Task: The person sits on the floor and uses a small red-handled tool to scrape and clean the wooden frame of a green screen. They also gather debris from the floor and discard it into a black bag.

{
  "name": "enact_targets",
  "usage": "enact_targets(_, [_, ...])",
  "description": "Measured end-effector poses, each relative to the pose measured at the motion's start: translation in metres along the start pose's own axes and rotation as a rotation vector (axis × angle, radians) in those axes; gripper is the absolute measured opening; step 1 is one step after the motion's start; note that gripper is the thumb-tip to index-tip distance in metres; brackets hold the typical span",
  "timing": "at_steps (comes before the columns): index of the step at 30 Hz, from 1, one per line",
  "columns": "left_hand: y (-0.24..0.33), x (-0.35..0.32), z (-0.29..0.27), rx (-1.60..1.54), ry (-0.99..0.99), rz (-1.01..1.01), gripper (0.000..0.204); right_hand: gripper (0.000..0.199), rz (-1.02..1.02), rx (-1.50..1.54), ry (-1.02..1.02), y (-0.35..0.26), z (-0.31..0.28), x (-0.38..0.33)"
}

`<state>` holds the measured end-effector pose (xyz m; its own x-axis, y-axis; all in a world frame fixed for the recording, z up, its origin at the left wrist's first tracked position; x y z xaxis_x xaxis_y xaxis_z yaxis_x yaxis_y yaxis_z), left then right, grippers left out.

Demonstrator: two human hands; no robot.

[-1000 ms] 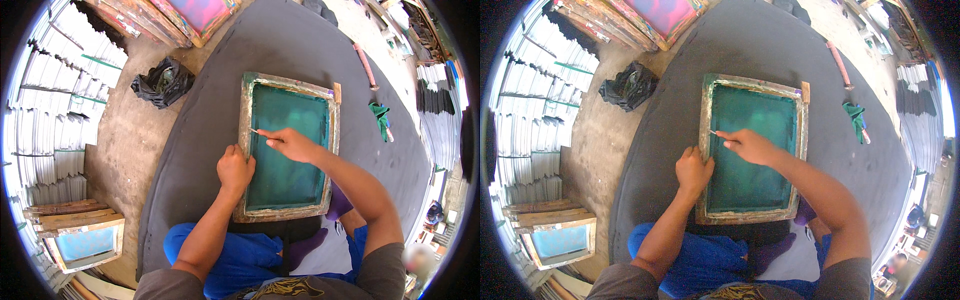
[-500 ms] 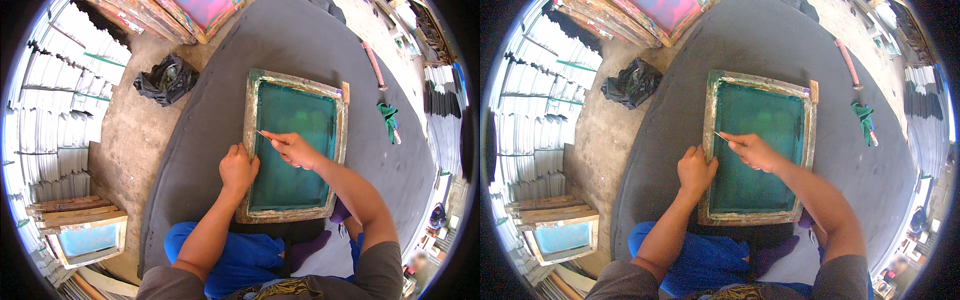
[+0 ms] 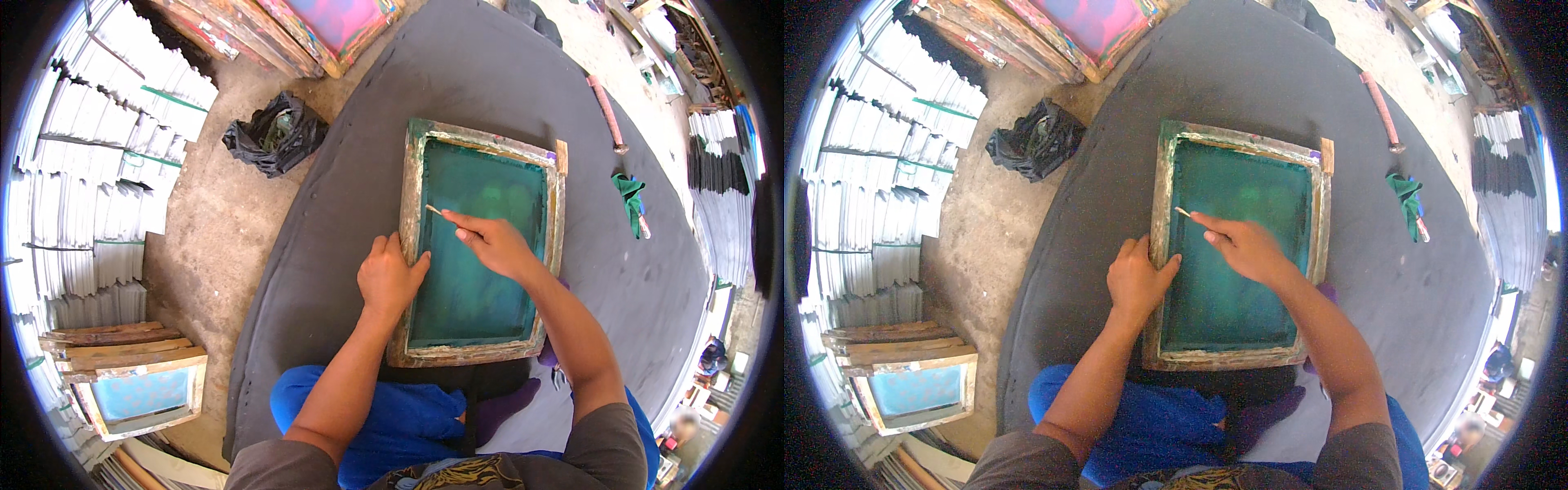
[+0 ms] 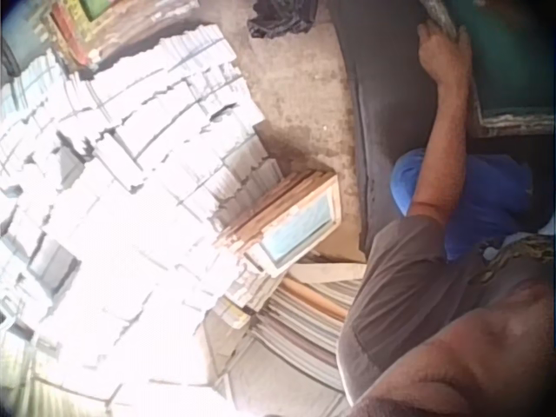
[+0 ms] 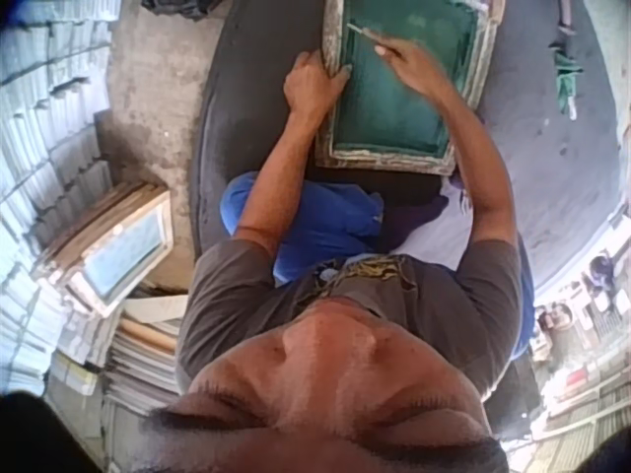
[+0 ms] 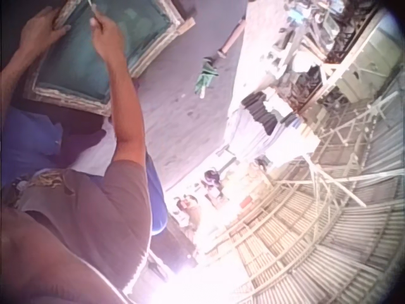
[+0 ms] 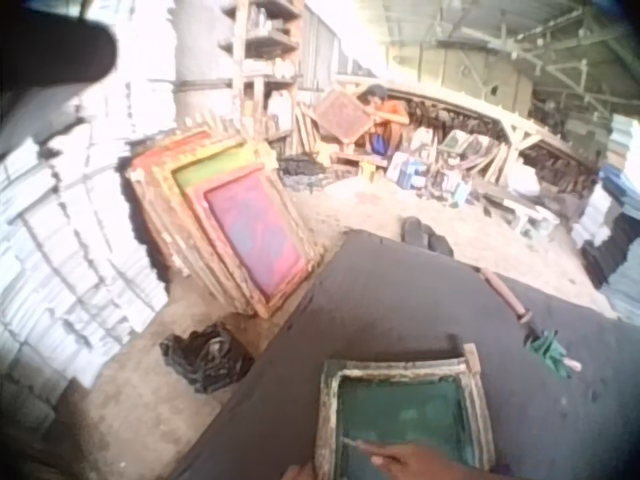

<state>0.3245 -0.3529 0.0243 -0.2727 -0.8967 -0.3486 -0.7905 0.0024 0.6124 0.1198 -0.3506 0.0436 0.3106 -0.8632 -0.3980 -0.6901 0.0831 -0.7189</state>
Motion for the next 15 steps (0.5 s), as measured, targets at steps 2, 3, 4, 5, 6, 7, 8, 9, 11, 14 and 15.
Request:
enact_targets(2, [-0.0005, -0.0001, -0.0005, 0.010, 0.031, -0.010, 0.053, 0.043, 0.122, -0.065, -0.033, -0.0070, -0.0049, -0.0032])
enact_targets(3, [0.0002, 0.0000, -0.0003, 0.016, 0.045, -0.011, 0.055, 0.043, 0.139, -0.093, -0.044, -0.0091, -0.0043, -0.0022])
enact_targets(4, [0.0008, -0.0001, 0.0001, 0.028, 0.051, 0.000, 0.055, 0.043, 0.155, -0.122, -0.056, -0.0101, -0.0031, -0.0011])
enact_targets(5, [0.0000, 0.0001, 0.0002, 0.040, 0.056, 0.012, 0.055, 0.043, 0.156, -0.159, -0.063, -0.0111, -0.0012, 0.0005])
enact_targets(6, [0.0004, 0.0003, -0.0001, 0.052, 0.062, 0.023, 0.055, 0.042, 0.157, -0.196, -0.070, -0.0117, 0.0010, 0.0022])
enact_targets(7, [0.0008, 0.0008, 0.0008, 0.056, 0.044, 0.019, 0.056, 0.042, 0.158, -0.233, -0.078, -0.0117, 0.0021, 0.0028])
enact_targets(8, [0.0015, 0.0014, 0.0003, 0.060, 0.029, 0.013, 0.057, 0.042, 0.151, -0.275, -0.085, -0.0122, 0.0020, 0.0022])
enact_targets(9, [0.0017, 0.0021, 0.0006, 0.064, 0.013, 0.007, 0.057, 0.042, 0.143, -0.317, -0.092, -0.0132, 0.0016, 0.0005])
enact_targets(11, [0.0019, 0.0015, 0.0012, 0.066, 0.026, 0.017, 0.057, 0.042, 0.123, -0.357, -0.085, -0.0136, 0.0024, 0.0004])
enact_targets(14, [0.0003, 0.0010, 0.0021, 0.075, 0.047, 0.017, 0.057, 0.043, 0.094, -0.352, -0.054, -0.0121, 0.0033, 0.0035])
enact_targets(15, [0.0004, 0.0014, 0.0025, 0.077, 0.052, 0.019, 0.057, 0.043, 0.090, -0.350, -0.049, -0.0118, 0.0020, 0.0046])
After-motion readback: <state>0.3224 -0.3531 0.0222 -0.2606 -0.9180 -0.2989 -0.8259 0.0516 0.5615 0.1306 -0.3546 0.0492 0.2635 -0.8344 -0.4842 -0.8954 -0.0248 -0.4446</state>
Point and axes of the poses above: each hand's wrist, its own x-axis towards the middle knuckle, its own z-axis out of the palm, y = z × x, the point moved 7 cm from there along x, towards the middle knuckle, and after that the axes turned 13 degrees about -y, right-handed, at the moved point
